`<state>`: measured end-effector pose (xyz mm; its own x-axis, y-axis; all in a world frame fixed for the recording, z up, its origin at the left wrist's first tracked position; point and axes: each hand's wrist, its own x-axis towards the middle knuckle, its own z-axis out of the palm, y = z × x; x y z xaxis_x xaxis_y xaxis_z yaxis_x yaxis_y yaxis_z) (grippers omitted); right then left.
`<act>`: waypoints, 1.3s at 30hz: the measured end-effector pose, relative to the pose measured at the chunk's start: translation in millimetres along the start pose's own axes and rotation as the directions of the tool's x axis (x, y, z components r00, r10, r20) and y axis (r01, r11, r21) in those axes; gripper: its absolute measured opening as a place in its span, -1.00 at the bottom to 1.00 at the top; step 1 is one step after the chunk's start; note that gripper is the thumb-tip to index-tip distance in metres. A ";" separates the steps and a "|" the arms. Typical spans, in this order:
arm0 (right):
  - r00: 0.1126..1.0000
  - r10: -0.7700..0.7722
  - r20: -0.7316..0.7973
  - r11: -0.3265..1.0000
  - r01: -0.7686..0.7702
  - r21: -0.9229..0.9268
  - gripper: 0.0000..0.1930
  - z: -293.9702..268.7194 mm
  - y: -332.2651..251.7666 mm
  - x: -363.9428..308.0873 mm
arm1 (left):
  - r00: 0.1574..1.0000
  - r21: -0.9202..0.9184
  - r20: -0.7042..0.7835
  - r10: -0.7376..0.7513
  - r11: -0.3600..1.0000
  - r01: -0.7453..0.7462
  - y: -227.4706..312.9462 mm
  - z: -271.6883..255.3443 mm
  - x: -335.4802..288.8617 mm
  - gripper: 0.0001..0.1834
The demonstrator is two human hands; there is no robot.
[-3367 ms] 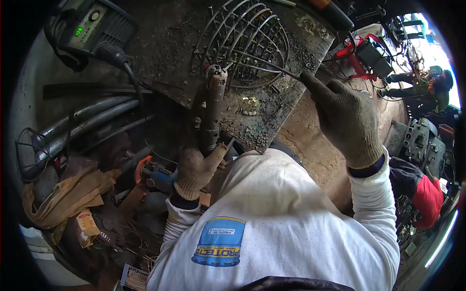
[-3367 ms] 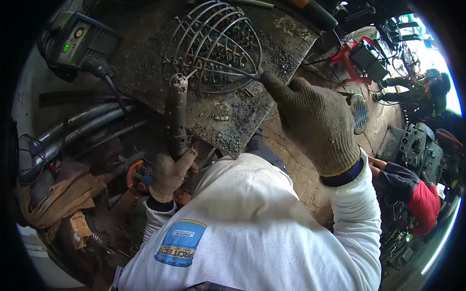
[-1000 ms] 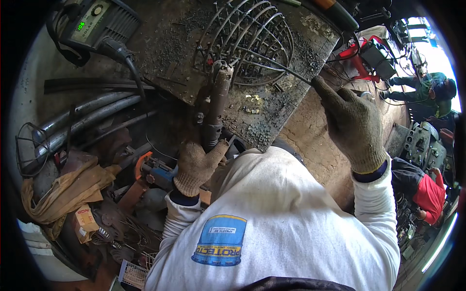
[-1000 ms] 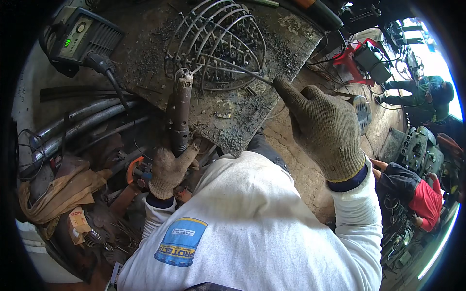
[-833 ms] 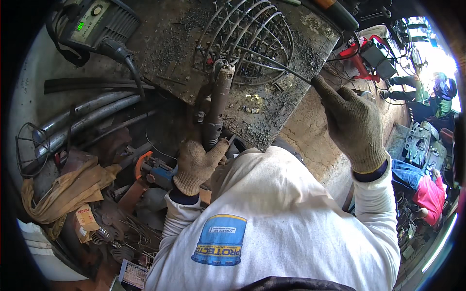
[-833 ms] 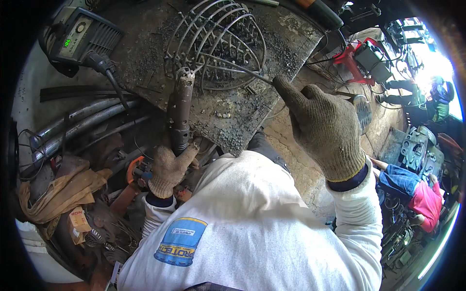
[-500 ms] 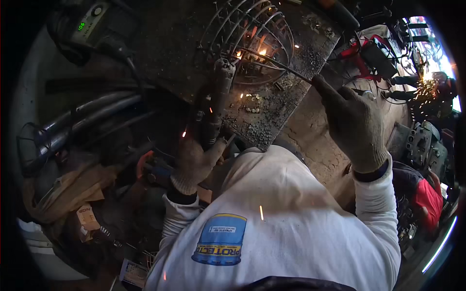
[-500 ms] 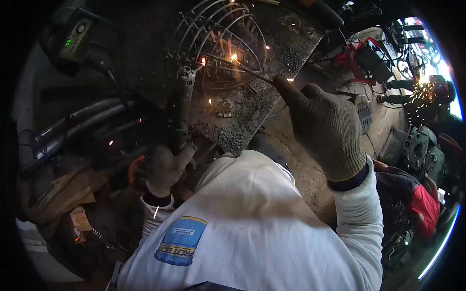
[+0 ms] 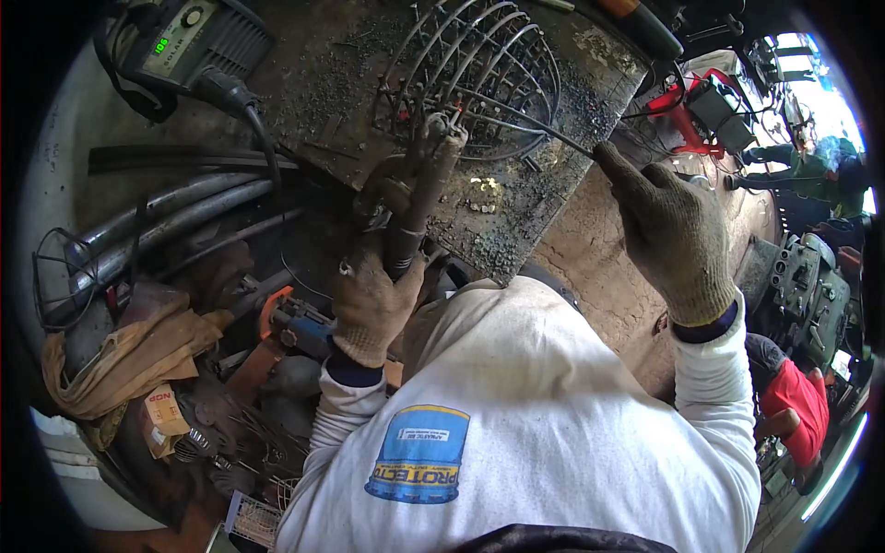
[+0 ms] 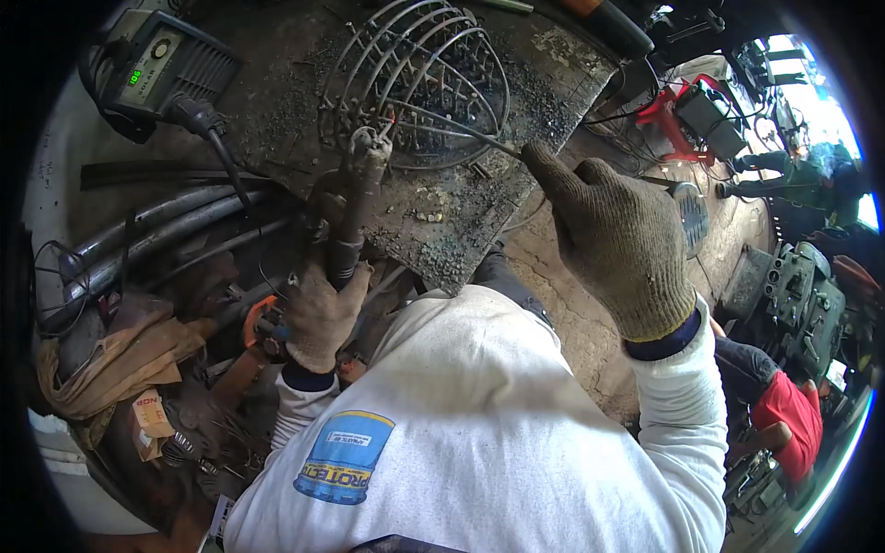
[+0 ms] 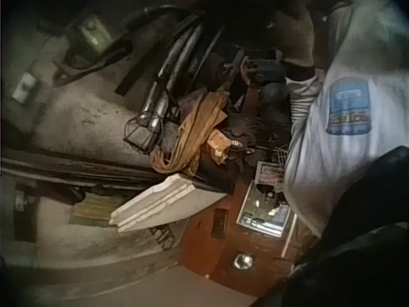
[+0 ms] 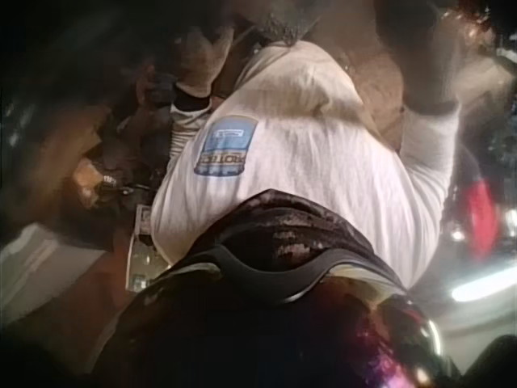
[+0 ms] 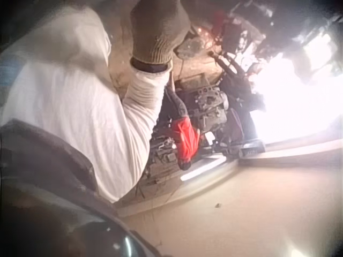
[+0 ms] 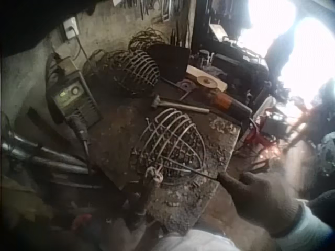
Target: The person uses an angle grinder to smooth parts of a metal wire cage on a workbench, then uses a hammer to shape the wire structure, and performs spot welding on the cage using a welding tool.
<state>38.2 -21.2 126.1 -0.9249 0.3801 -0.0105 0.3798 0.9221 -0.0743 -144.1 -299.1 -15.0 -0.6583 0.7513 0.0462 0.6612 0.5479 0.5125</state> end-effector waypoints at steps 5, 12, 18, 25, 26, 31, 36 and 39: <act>1.000 0.010 0.021 0.999 -0.010 -0.033 -0.47 -6.7 -7.1 3.3 | 0.829 -0.568 0.523 -0.200 0.644 0.513 26.6 -33.3 15.2 -0.58; 0.999 0.035 0.029 0.998 -0.037 0.058 -0.50 1.4 -1.8 1.3 | 0.987 -0.441 0.145 -0.067 0.889 0.125 5.1 -15.2 4.2 -0.73; 0.998 0.065 0.016 0.993 -0.066 0.099 -0.45 3.8 -1.4 -0.4 | 0.914 -0.565 0.350 -0.206 0.732 0.381 9.7 -30.8 5.1 -0.71; 0.998 0.062 0.031 0.997 -0.064 0.045 -0.44 5.3 0.4 -1.9 | 0.915 -0.444 0.349 -0.204 0.823 0.353 -8.5 -18.9 0.9 -0.57; 0.998 0.063 0.031 0.997 -0.064 0.044 -0.44 5.1 0.8 -1.7 | 0.906 -0.400 0.373 -0.202 0.846 0.353 -9.2 -18.1 0.9 -0.57; 0.999 -0.009 -0.053 0.998 0.006 -0.059 -0.47 5.4 0.7 -0.7 | 0.917 -0.502 0.352 -0.190 0.788 0.356 -13.5 -11.9 1.3 -0.55; 1.000 0.006 -0.028 0.999 -0.007 -0.048 -0.45 1.0 -2.6 1.1 | 0.883 -0.481 0.418 -0.214 0.772 0.415 -6.7 -21.0 7.6 -0.59; 0.999 0.012 -0.034 0.999 -0.013 -0.035 -0.44 1.1 -2.9 1.0 | 0.887 -0.465 0.413 -0.205 0.791 0.399 -10.6 -18.4 7.0 -0.63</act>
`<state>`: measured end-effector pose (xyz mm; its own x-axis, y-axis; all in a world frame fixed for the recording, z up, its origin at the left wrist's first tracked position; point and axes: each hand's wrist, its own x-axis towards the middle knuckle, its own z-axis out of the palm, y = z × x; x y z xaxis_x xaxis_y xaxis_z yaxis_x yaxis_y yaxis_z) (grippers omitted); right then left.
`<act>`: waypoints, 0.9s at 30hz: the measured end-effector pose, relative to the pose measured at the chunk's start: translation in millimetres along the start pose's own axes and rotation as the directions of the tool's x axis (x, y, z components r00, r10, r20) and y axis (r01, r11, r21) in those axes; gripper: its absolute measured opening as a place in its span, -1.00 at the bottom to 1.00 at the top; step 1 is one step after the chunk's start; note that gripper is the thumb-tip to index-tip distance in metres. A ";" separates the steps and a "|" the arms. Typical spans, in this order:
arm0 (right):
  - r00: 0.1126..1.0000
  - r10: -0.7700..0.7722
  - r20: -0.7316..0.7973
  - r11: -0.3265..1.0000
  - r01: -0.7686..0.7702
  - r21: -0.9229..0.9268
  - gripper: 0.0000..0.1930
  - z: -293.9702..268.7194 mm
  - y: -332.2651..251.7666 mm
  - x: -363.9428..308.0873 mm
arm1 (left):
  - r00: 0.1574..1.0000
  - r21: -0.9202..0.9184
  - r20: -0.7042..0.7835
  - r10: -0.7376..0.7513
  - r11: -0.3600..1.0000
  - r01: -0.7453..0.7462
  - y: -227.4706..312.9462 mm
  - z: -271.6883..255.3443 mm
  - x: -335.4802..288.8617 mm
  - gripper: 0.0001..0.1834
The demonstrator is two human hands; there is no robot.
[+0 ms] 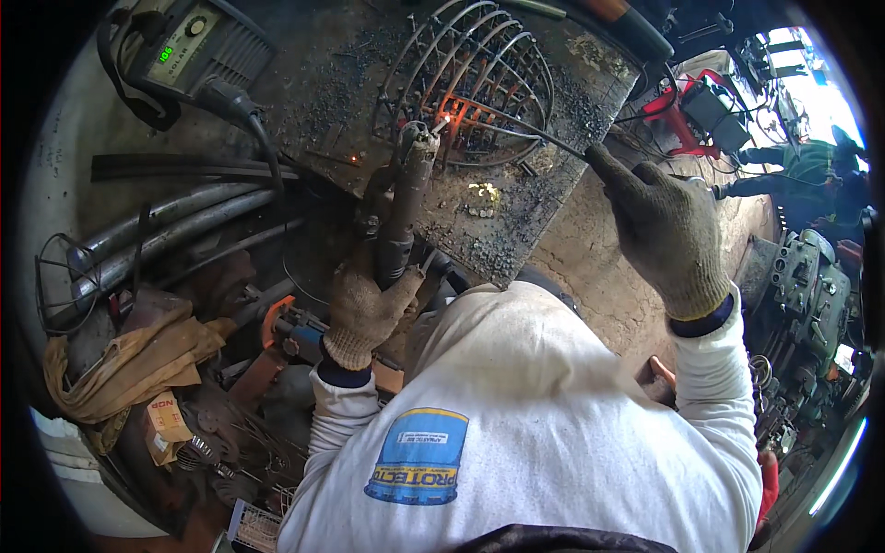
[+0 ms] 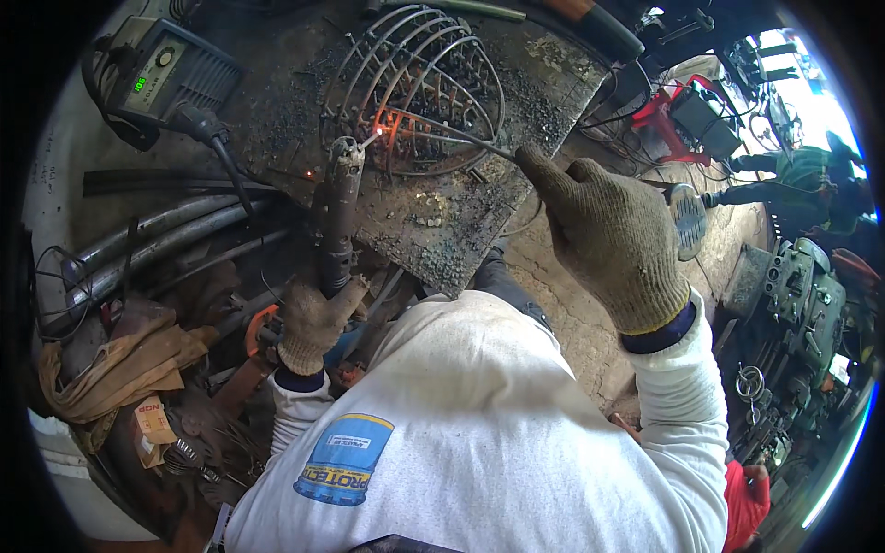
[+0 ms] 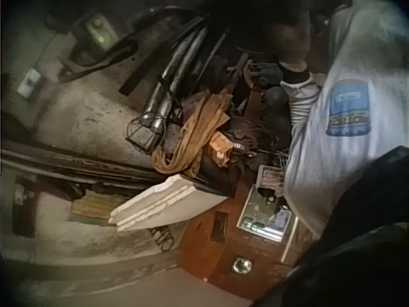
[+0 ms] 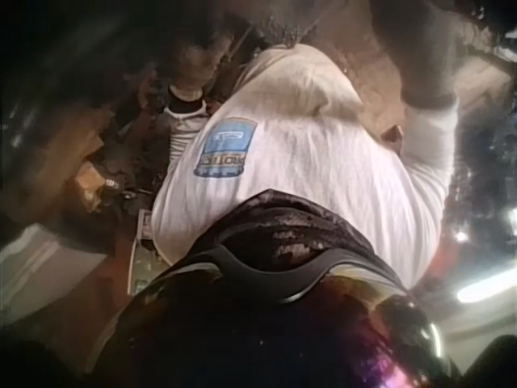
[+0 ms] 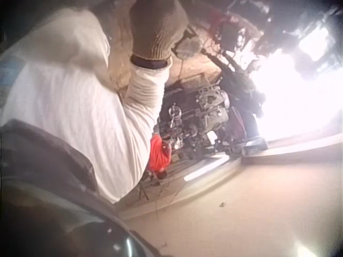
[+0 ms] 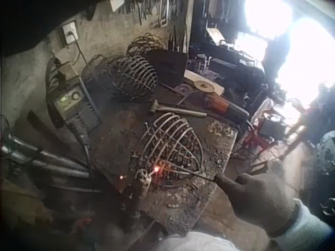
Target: The person uses an angle grinder to smooth parts of a metal wire cage on a workbench, then uses a hammer to shape the wire structure, and performs spot welding on the cage using a welding tool.
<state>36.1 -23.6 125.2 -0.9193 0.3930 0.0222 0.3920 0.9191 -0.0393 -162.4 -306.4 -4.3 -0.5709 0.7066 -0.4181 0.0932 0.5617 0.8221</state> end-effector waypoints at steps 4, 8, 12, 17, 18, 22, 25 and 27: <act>1.000 -0.017 -0.019 1.000 0.017 -0.005 -0.45 0.0 0.5 -0.8 | 0.998 -0.071 0.042 -0.046 0.996 0.048 13.0 -0.5 -2.1 -0.66; 1.000 0.005 0.021 1.000 -0.004 -0.022 -0.45 -3.3 -0.8 -1.6 | 1.000 -0.027 0.025 0.016 1.000 -0.016 10.3 0.3 -3.8 -0.65; 1.000 -0.019 0.020 1.000 0.018 0.018 -0.46 -5.5 -0.2 1.1 | 0.994 -0.018 -0.049 0.102 0.995 -0.102 -4.9 2.2 -0.8 -0.65; 0.995 0.030 0.100 0.999 -0.028 -0.018 -0.48 -14.0 -4.9 3.7 | 1.000 -0.099 -0.006 -0.026 0.995 0.026 12.6 -1.0 -5.6 -0.62; 0.995 0.032 0.100 0.999 -0.031 -0.012 -0.49 -15.2 -5.0 3.5 | 0.999 -0.101 0.008 -0.046 0.994 0.046 14.1 -1.8 -6.1 -0.61; 0.997 0.003 0.080 1.000 -0.003 -0.007 -0.49 -13.6 -1.5 4.5 | 0.999 -0.001 -0.029 0.042 0.999 -0.042 -4.0 0.3 -4.0 -0.58; 0.997 0.008 0.076 1.000 -0.007 -0.013 -0.49 -12.2 -2.6 3.5 | 0.996 -0.037 -0.054 0.078 0.996 -0.080 -9.9 4.1 -3.0 -0.57; 0.997 0.017 0.076 1.000 -0.017 -0.011 -0.48 -11.5 -4.2 2.4 | 0.994 -0.032 -0.059 0.094 0.995 -0.096 -13.8 4.3 -1.4 -0.56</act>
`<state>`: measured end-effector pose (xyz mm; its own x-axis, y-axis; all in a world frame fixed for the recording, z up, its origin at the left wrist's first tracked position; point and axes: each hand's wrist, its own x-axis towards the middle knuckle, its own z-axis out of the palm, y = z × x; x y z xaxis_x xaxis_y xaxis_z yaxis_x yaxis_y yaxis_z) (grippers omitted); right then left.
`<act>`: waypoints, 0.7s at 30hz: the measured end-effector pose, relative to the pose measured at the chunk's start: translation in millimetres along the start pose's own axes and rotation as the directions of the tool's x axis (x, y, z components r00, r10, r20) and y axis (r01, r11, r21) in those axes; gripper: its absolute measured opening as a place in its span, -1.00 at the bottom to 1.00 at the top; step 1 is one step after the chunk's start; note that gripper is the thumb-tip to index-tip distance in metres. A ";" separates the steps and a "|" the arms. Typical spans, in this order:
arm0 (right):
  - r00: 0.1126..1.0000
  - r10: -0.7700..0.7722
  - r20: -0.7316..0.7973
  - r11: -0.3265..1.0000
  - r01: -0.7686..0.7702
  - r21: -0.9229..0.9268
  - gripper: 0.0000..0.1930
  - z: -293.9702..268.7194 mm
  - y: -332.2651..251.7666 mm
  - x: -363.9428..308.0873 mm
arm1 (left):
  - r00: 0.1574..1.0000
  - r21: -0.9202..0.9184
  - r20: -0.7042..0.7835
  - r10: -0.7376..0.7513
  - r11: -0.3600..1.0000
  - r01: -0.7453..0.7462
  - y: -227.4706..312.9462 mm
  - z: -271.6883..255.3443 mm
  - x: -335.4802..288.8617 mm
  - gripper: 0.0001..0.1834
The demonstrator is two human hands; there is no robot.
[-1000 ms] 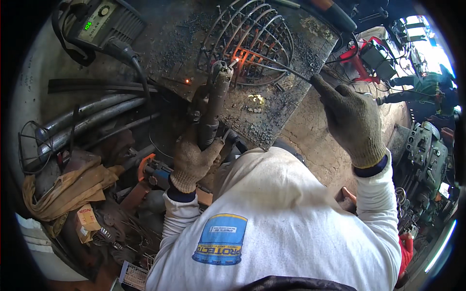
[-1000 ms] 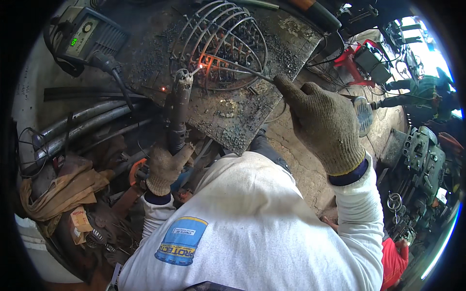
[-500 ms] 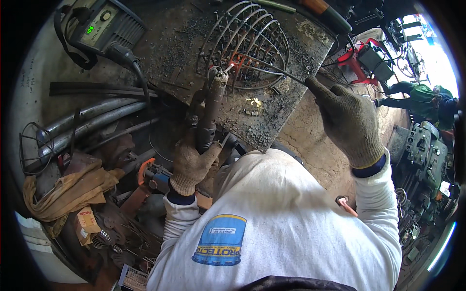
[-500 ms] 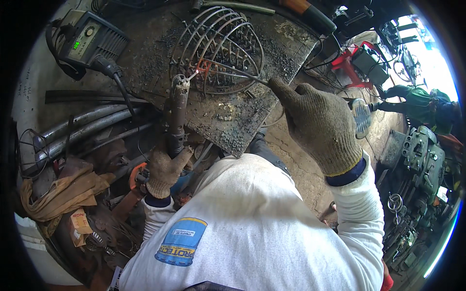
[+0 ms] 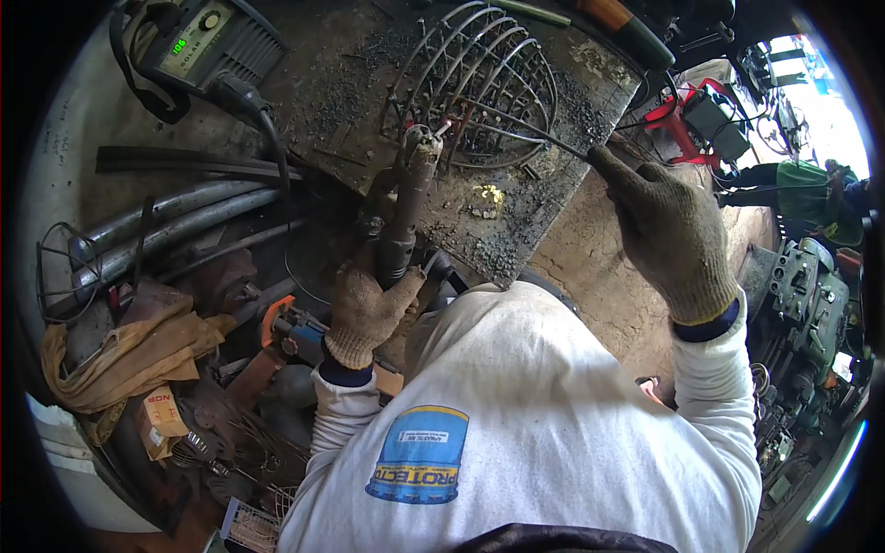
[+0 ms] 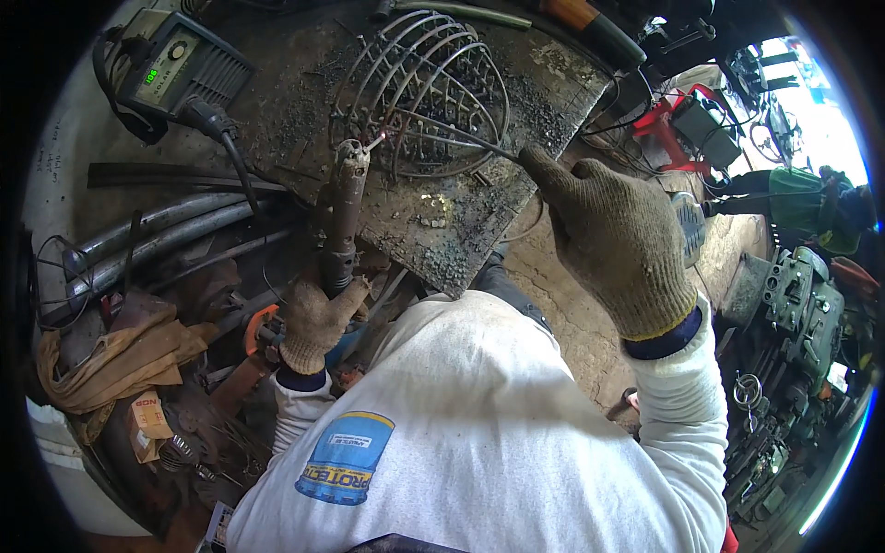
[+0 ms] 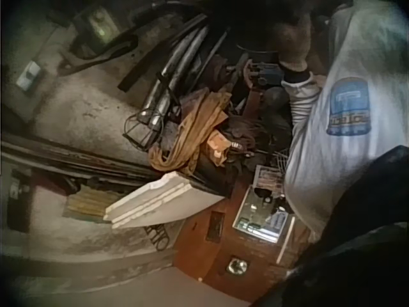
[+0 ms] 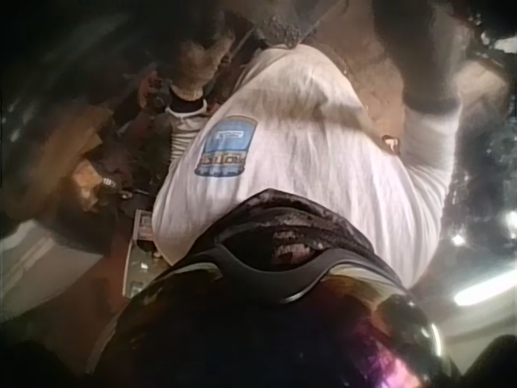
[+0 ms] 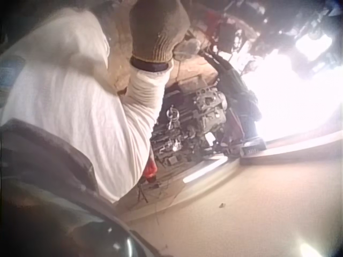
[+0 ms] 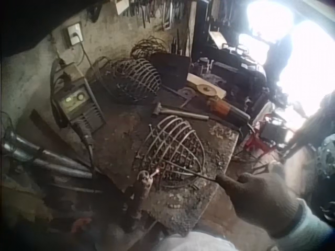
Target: The person uses an angle grinder to smooth parts of a metal wire cage on a workbench, then uses a hammer to shape the wire structure, and performs spot welding on the cage using a welding tool.
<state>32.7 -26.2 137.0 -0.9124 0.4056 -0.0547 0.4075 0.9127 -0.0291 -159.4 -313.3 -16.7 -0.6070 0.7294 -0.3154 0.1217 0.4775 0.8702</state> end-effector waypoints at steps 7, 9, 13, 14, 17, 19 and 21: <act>0.999 0.002 -0.053 0.999 -0.004 -0.036 -0.46 5.6 -4.5 -2.7 | 0.999 0.031 0.025 0.038 0.999 -0.039 2.2 -1.5 4.5 -0.65; 0.997 -0.013 -0.080 1.000 0.011 -0.025 -0.46 9.6 -1.3 -3.3 | 0.998 0.024 0.038 0.054 0.998 -0.055 4.7 -1.7 5.2 -0.67; 0.995 -0.019 -0.094 0.999 0.016 -0.033 -0.46 11.4 0.1 -4.5 | 0.997 0.027 0.057 0.044 0.999 -0.046 5.1 -1.1 5.2 -0.66; 0.995 -0.019 -0.093 0.999 0.016 -0.031 -0.46 11.4 0.2 -4.7 | 0.997 0.032 0.060 0.041 0.999 -0.043 4.6 -0.6 4.9 -0.66; 0.997 -0.021 -0.073 0.998 0.017 -0.063 -0.43 11.4 0.7 -5.0 | 0.999 0.006 0.029 -0.013 1.000 0.012 3.5 1.2 4.3 -0.52; 0.997 -0.030 -0.074 0.997 0.024 -0.076 -0.43 12.2 1.1 -4.6 | 0.998 0.015 0.040 -0.041 0.999 0.040 3.9 1.2 3.8 -0.52; 0.996 -0.035 -0.083 0.997 0.029 -0.076 -0.44 14.0 1.5 -5.2 | 0.999 0.046 0.038 0.010 0.999 -0.012 3.5 1.2 3.2 -0.61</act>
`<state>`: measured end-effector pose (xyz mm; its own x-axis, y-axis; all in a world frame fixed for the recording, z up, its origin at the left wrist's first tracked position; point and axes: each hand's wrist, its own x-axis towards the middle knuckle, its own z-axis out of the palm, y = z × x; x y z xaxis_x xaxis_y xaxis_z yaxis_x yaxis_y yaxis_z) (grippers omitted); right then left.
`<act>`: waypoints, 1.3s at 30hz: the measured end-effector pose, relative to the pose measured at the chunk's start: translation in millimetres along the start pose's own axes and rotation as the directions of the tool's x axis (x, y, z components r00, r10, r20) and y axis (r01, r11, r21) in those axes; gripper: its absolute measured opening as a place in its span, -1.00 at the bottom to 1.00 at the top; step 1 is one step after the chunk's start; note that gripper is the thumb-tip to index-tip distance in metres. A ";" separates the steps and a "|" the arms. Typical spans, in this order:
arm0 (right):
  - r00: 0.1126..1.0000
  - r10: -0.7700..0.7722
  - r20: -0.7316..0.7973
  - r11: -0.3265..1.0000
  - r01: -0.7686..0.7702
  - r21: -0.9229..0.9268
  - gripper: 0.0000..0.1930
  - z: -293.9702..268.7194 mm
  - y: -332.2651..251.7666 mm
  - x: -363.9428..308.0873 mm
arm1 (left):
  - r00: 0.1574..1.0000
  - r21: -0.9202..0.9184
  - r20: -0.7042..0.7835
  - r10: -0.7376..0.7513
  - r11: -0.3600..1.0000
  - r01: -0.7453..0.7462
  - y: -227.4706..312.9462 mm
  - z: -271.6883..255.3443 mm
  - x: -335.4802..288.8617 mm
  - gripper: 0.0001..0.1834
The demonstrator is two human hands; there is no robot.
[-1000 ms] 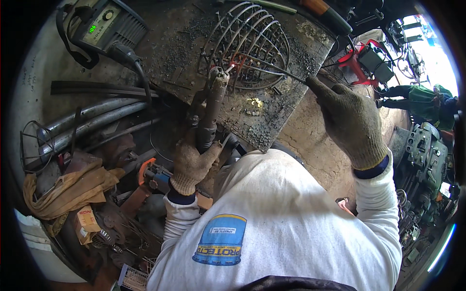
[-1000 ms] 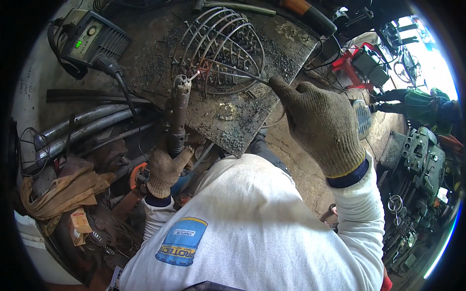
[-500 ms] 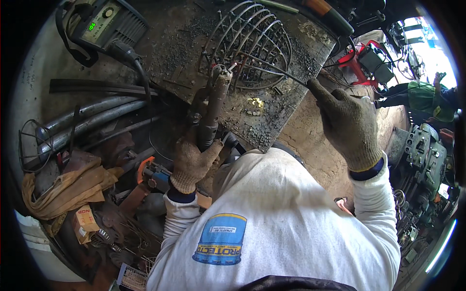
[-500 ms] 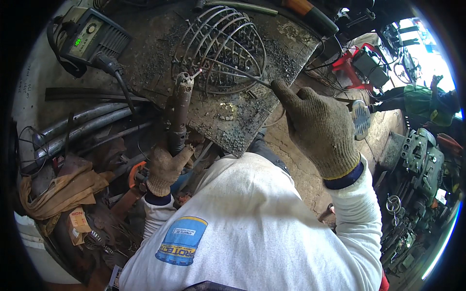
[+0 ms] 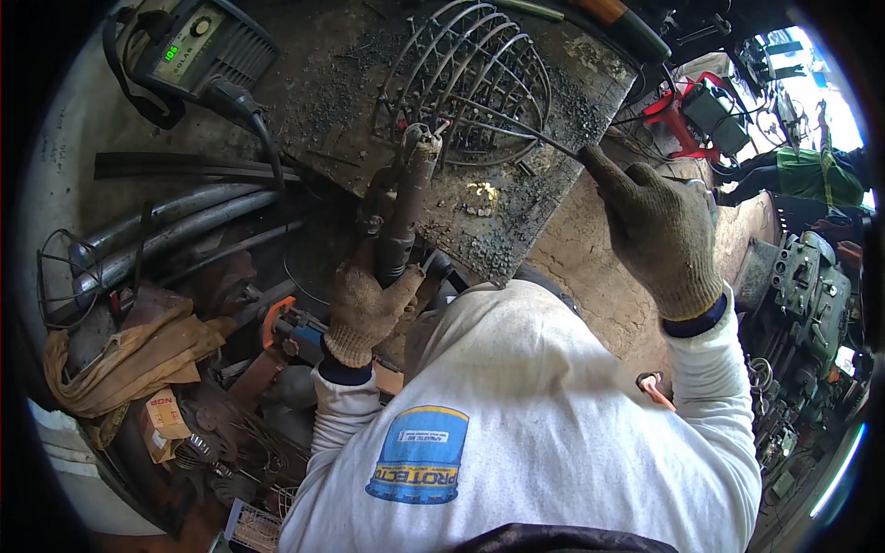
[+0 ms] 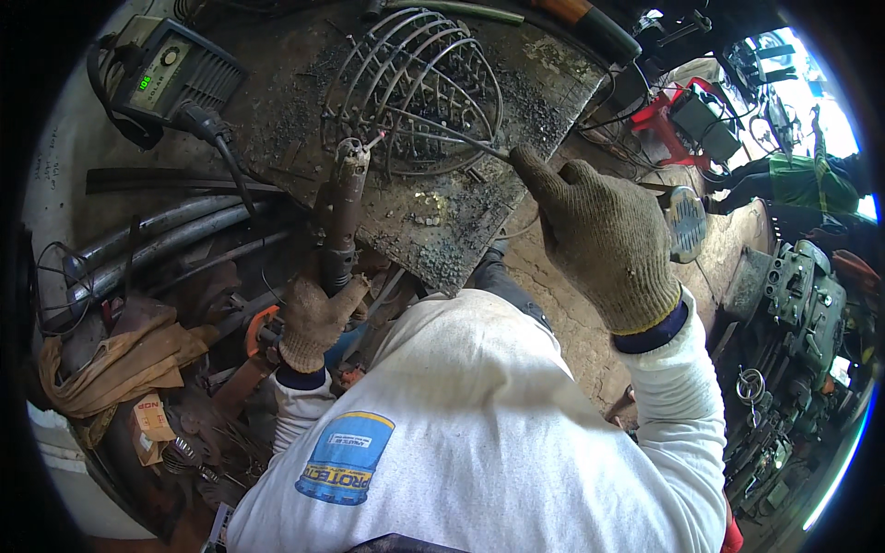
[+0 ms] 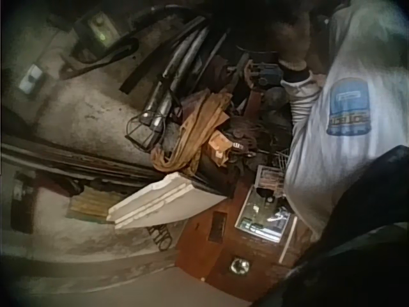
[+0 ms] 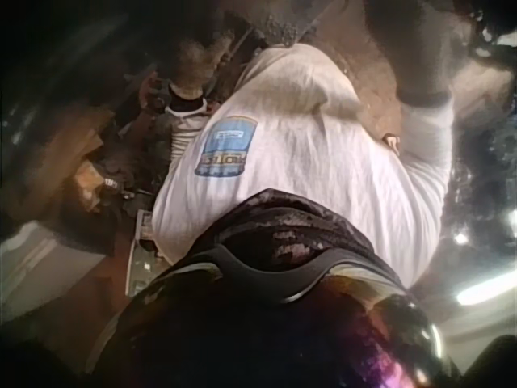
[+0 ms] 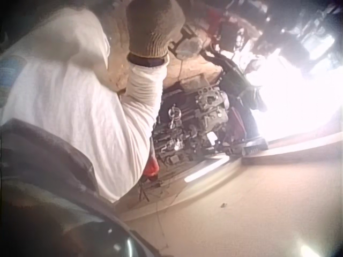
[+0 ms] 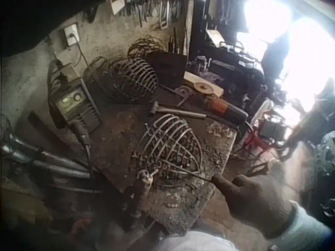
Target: The person uses an angle grinder to smooth parts of a metal wire cage on a workbench, then uses a hammer to shape the wire structure, and performs spot welding on the cage using a welding tool.
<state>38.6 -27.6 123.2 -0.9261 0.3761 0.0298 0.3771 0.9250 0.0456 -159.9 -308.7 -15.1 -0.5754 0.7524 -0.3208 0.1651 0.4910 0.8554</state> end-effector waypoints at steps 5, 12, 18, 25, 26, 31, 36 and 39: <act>0.999 0.045 0.027 0.999 -0.045 0.022 -0.43 0.1 -2.3 -1.1 | 0.999 0.053 0.007 0.040 0.998 -0.040 -1.1 -1.4 -1.6 -0.70; 0.992 0.078 0.101 0.997 -0.078 -0.002 -0.44 -9.4 -7.3 2.7 | 0.996 0.033 -0.010 0.086 0.996 -0.086 -3.0 1.1 0.6 -0.70; 0.998 0.039 0.049 0.998 -0.041 0.039 -0.45 -9.8 0.1 2.3 | 0.992 -0.072 0.037 -0.121 0.990 0.123 13.0 -1.5 -2.5 -0.56; 0.999 0.010 0.048 0.999 -0.011 0.030 -0.45 -28.6 -2.8 8.8 | 0.987 -0.086 0.018 -0.159 0.983 0.160 13.6 -3.8 -7.4 -0.56; 0.999 0.005 0.051 0.999 -0.006 0.031 -0.45 -29.6 -2.9 9.8 | 0.986 -0.088 0.016 -0.163 0.983 0.164 7.8 -2.9 -8.4 -0.56; 0.999 0.002 0.050 1.000 -0.003 0.018 -0.56 -34.0 0.4 4.0 | 0.999 0.007 -0.032 -0.041 0.999 0.041 -5.0 0.9 -9.0 -0.60; 0.997 0.045 0.055 0.998 -0.048 0.041 -0.46 -13.3 1.0 -4.5 | 0.999 0.018 -0.010 -0.043 0.999 0.043 3.5 1.2 -4.9 -0.64; 0.998 0.039 0.045 0.999 -0.040 0.025 -0.36 -9.6 0.3 -6.5 | 0.989 -0.006 0.049 -0.141 0.990 0.141 20.3 -3.6 -4.6 -0.64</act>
<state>44.8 -30.3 132.6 -0.9103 0.4138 -0.0133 0.4135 0.9103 0.0194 -156.8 -303.7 5.2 -0.5532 0.6962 -0.4574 0.0776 0.5898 0.8038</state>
